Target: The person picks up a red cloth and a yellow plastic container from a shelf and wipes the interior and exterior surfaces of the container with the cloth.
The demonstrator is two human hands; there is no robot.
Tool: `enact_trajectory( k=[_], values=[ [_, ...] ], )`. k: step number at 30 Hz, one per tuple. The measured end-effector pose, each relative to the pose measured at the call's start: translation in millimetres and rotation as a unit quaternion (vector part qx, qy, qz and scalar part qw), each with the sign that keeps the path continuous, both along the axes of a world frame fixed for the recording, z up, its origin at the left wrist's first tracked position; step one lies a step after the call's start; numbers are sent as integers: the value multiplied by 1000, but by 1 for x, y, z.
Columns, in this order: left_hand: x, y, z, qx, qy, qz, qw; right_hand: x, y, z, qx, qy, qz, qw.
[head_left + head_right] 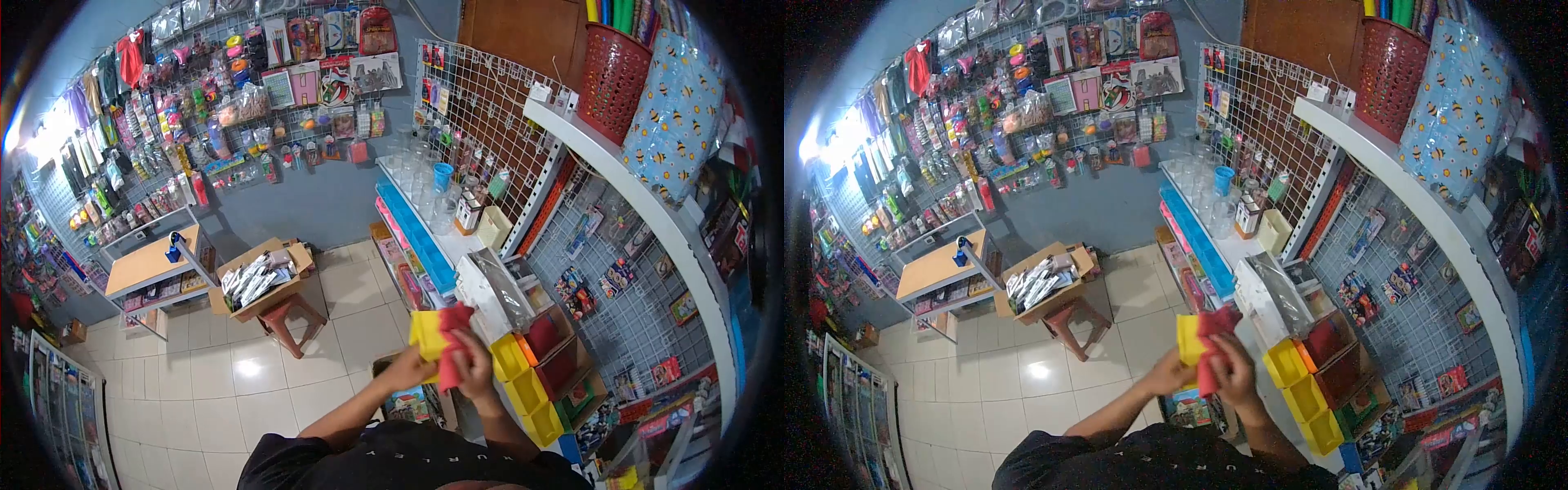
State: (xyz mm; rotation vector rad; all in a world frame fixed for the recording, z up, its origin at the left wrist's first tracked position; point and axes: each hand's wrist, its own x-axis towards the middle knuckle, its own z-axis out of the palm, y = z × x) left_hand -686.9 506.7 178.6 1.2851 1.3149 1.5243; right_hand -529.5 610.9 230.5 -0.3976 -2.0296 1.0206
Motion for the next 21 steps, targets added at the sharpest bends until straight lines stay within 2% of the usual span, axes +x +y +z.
enact_trajectory(
  k=[1, 2, 3, 6, 9, 11, 12, 13, 14, 16, 19, 21],
  values=[
    [13, 6, 0, 47, 73, -6, 996, -5, -9, 20, 87, -59, 2, 994],
    [22, 8, 2, 93, 145, -11, 985, -4, -8, 14, 75, -36, -16, 996],
    [26, 8, 7, 81, 117, -34, 989, -1, -5, 10, 72, -25, -6, 997],
    [27, 9, 7, 99, 155, -33, 982, 1, 3, 9, 84, 10, -18, 996],
    [31, 13, 2, 75, -8, -66, 995, 6, 3, -1, 67, 48, -28, 996],
    [24, 10, 0, 41, -153, -114, 981, 8, 7, -2, 72, 61, -18, 995],
    [20, 8, -3, 23, -225, -137, 964, 9, 10, -1, 89, 58, -5, 994],
    [14, 11, -11, 38, -372, -194, 907, 11, 12, -1, 104, 55, 7, 993],
    [10, 14, -18, 88, -440, -226, 865, 14, 12, -2, 119, 50, 18, 991],
    [11, 15, 4, 78, -473, -236, 845, 18, 14, -1, 180, 53, 45, 981],
    [20, 25, 38, -83, -473, -51, 876, 21, 16, -20, 221, 42, 96, 970],
    [28, 29, 26, -81, -369, -18, 926, 24, 18, -21, 171, 23, 84, 981]
  ],
)
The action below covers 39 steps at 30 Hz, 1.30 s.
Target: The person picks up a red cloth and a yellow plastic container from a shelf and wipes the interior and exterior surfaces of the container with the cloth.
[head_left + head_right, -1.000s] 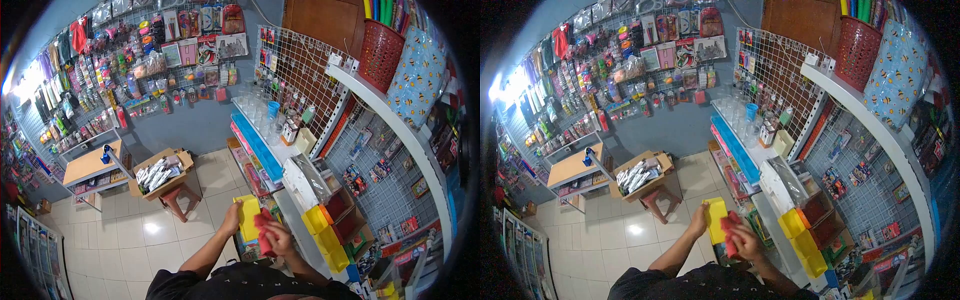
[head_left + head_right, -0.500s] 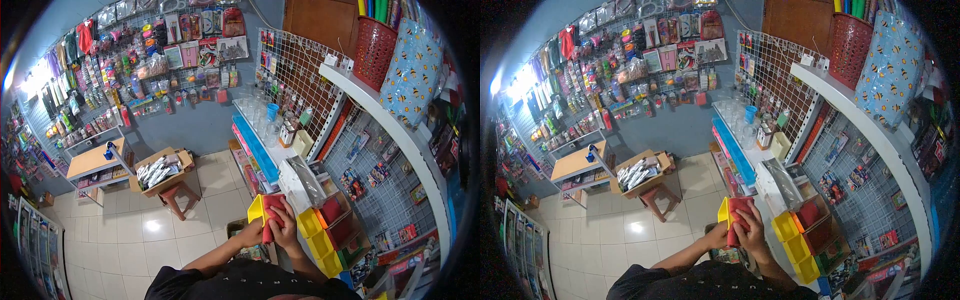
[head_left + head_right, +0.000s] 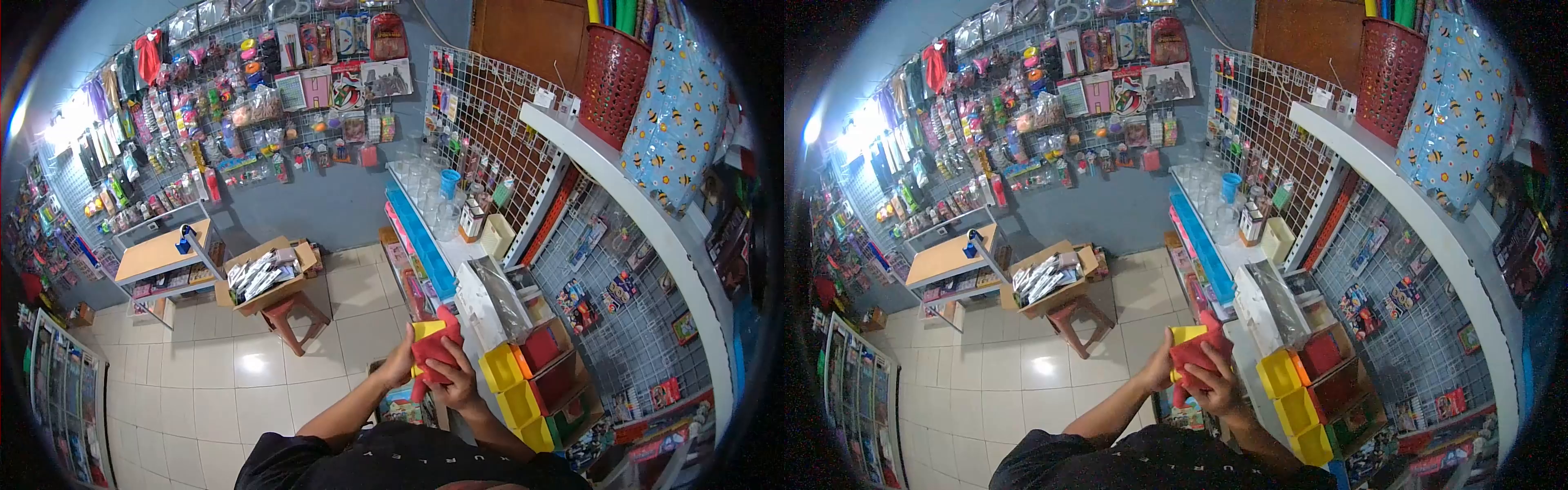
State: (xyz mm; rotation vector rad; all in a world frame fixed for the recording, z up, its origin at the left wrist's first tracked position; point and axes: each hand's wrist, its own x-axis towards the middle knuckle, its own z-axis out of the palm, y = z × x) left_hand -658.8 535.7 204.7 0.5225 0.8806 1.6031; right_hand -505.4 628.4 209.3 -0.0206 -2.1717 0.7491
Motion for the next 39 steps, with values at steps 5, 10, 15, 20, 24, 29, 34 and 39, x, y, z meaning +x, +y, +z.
enact_trajectory(
  k=[5, 10, 15, 20, 24, 29, 34, 39],
  values=[
    [17, -5, -8, 37, 455, 58, 888, -10, 6, 18, -241, -25, -65, 968],
    [10, 5, -14, 60, 402, 125, 905, -13, -10, 26, -326, -104, -82, 936],
    [6, 4, -18, 52, 303, 131, 943, -10, -22, 27, -163, -55, -79, 982],
    [32, 4, -38, 75, 290, 82, 951, -15, 4, 42, -278, -62, -128, 950],
    [33, -4, -1, 57, 295, 92, 949, -17, -8, 21, -296, 34, -167, 940],
    [41, -12, 21, 63, 357, 75, 929, -10, -8, 25, -378, -12, -98, 920],
    [26, -11, 1, 9, 191, 34, 981, -2, 1, 25, -385, -7, 75, 920],
    [23, -10, -31, 70, 312, 40, 947, 6, 5, 34, -280, -52, 50, 957]
  ],
)
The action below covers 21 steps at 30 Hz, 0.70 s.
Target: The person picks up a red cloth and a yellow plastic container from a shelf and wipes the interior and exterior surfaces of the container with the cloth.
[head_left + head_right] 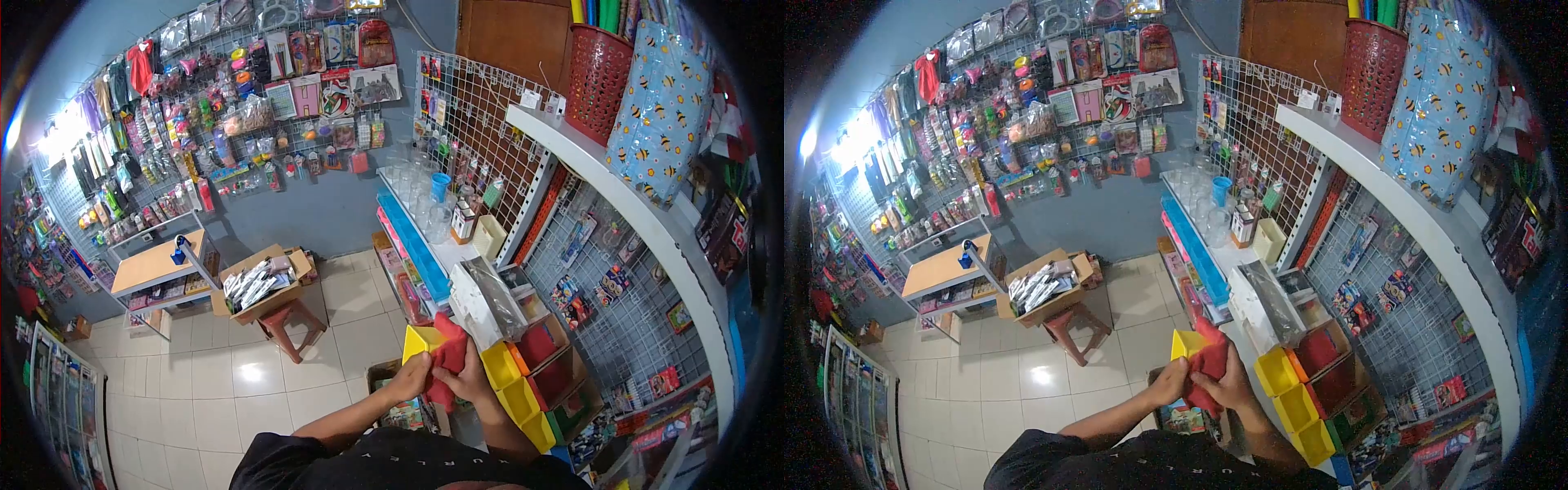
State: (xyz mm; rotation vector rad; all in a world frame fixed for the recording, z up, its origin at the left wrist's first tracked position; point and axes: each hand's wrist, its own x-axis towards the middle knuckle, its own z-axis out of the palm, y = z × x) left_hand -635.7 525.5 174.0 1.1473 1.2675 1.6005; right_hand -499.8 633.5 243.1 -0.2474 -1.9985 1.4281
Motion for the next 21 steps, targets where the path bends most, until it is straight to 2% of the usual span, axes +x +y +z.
enact_trajectory(
  k=[1, 3, 5, 8, 9, 11, 13, 16, 17, 21],
  values=[
    [-4, -2, -7, -31, 16, -25, 999, 0, -4, 6, 13, -16, -47, 999],
    [-7, -5, -13, -56, 52, -32, 997, -4, -5, -5, -34, -33, -91, 995],
    [-10, -1, -10, -35, 73, 15, 997, -11, -7, -12, -39, -11, -141, 989],
    [-8, 6, 20, 18, 29, 127, 991, -12, -9, -16, -100, 28, -96, 990],
    [-6, -2, 42, -14, -83, 106, 991, -11, -10, -19, -77, 24, -82, 993],
    [-6, -5, 49, -14, -45, 90, 995, -13, -19, -15, -10, 43, -72, 996],
    [-11, 0, 21, 18, 28, 66, 997, -12, -19, -14, 48, 14, -80, 996],
    [-1, -10, 26, -6, 38, 25, 999, -21, -5, -6, 23, 15, -49, 998],
    [-5, -12, 20, -25, 31, -3, 999, -17, -11, 1, 14, -3, -114, 993],
    [-8, -5, 9, -6, 24, 90, 996, -24, -7, -24, -83, -1, -150, 985]
  ],
)
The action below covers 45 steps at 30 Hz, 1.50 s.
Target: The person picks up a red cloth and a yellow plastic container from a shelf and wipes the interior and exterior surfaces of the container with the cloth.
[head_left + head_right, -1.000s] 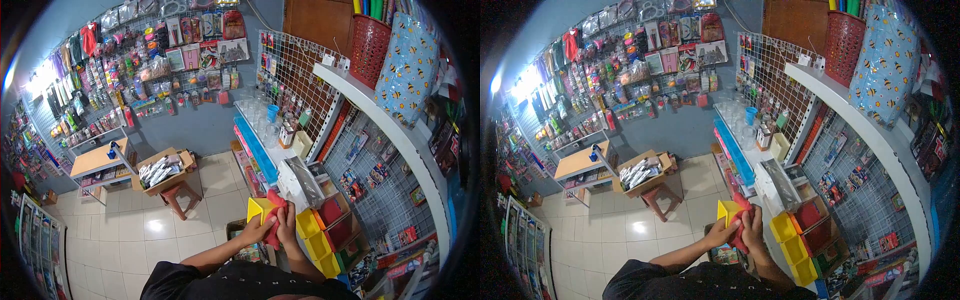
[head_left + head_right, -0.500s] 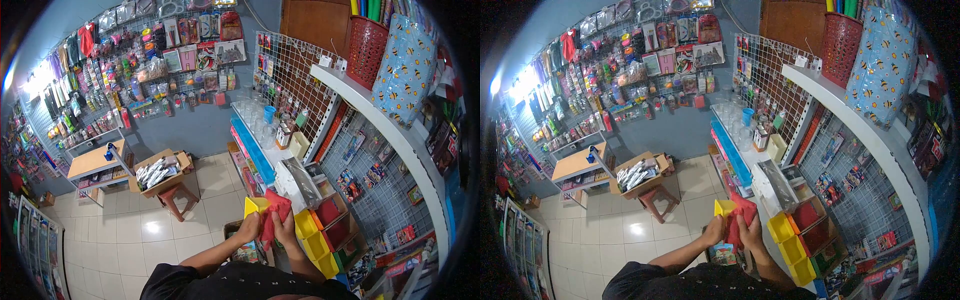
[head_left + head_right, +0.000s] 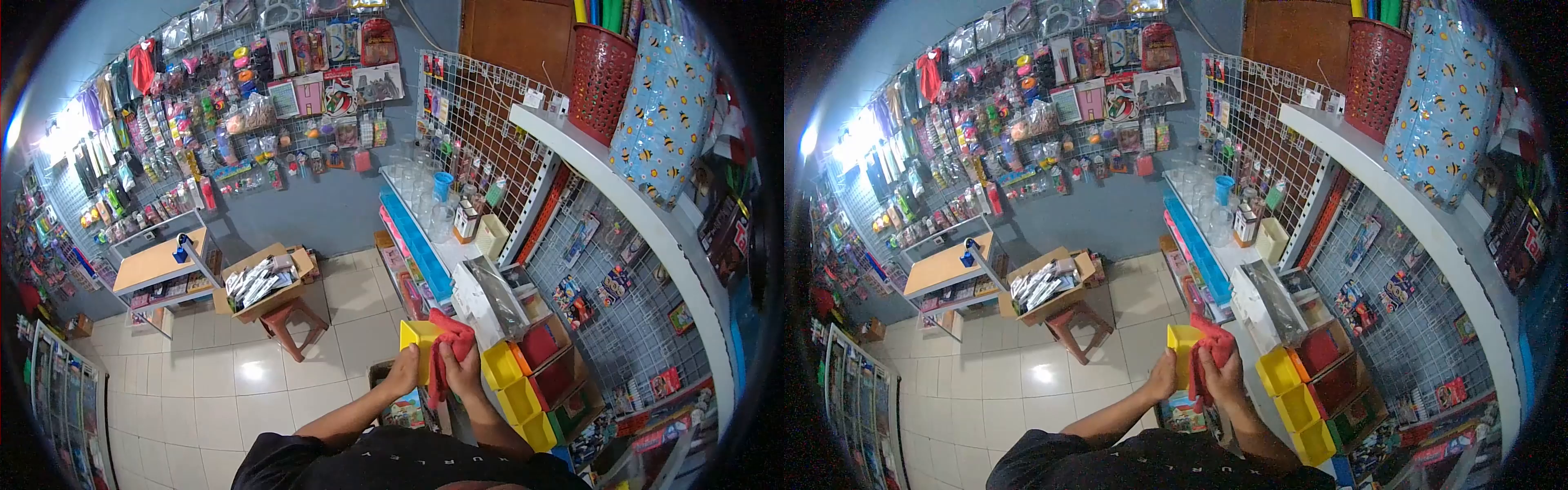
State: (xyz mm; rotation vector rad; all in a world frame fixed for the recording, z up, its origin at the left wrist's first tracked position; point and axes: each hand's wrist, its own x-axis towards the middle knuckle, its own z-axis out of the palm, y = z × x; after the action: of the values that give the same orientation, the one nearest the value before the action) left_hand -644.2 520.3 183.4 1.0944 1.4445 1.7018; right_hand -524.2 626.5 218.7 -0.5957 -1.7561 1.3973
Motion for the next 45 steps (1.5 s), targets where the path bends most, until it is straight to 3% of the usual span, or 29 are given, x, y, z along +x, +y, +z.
enact_trajectory(
  k=[3, 4, 5, 7, 9, 11, 12, 15, 20, 27, 31, 33, 35, 38, 41, 43, 44, 45],
  values=[
    [-1, -5, 44, 14, -26, 65, 997, 7, -19, 5, 21, -3, 73, 997],
    [-2, -4, 54, 23, -40, 91, 995, 1, -26, 22, 182, 48, 84, 979],
    [-5, -4, 47, 7, -65, 69, 996, 10, -30, 8, 283, -20, 92, 954],
    [-10, -4, 36, -18, -89, 27, 996, 16, -41, 26, 313, -86, 67, 944],
    [-10, -6, 31, -36, -85, -10, 996, 14, -28, 31, 296, -106, 70, 947],
    [2, 4, -9, 18, -4, 14, 1000, 7, -12, 48, 294, -104, 62, 948],
    [2, 0, 1, 4, 18, -39, 999, 5, -5, 47, 268, -116, 78, 953],
    [-9, -2, -8, -31, 14, -58, 998, 5, -10, 44, 245, -117, 58, 961],
    [0, -4, 8, -1, -124, 49, 991, 13, -33, 25, 275, -36, 42, 960],
    [6, -6, 4, 49, -188, 55, 979, 17, -18, -51, 110, 104, 74, 986],
    [-3, -9, -3, 25, -248, 46, 967, 15, 9, -35, 124, 75, 96, 985],
    [-5, -10, -2, 24, -256, 40, 966, 13, 24, -25, 110, 24, 38, 993],
    [-5, -12, 4, 36, -237, 29, 970, 13, 30, -12, -71, 70, 87, 991],
    [-12, -5, -27, 29, -273, -28, 961, 17, 43, -28, 8, -1, 24, 1000],
    [-18, -3, -6, -59, -255, -7, 965, 23, 37, -18, 70, -44, -35, 996],
    [-16, -1, -3, -33, -347, 41, 936, 29, 33, -9, 142, -96, -47, 984],
    [-14, 0, -3, -21, -392, 64, 918, 26, 25, -4, 235, -102, -72, 964],
    [-11, 2, -8, -12, -371, 107, 923, 22, 16, -5, 241, -107, -81, 961]
  ],
)
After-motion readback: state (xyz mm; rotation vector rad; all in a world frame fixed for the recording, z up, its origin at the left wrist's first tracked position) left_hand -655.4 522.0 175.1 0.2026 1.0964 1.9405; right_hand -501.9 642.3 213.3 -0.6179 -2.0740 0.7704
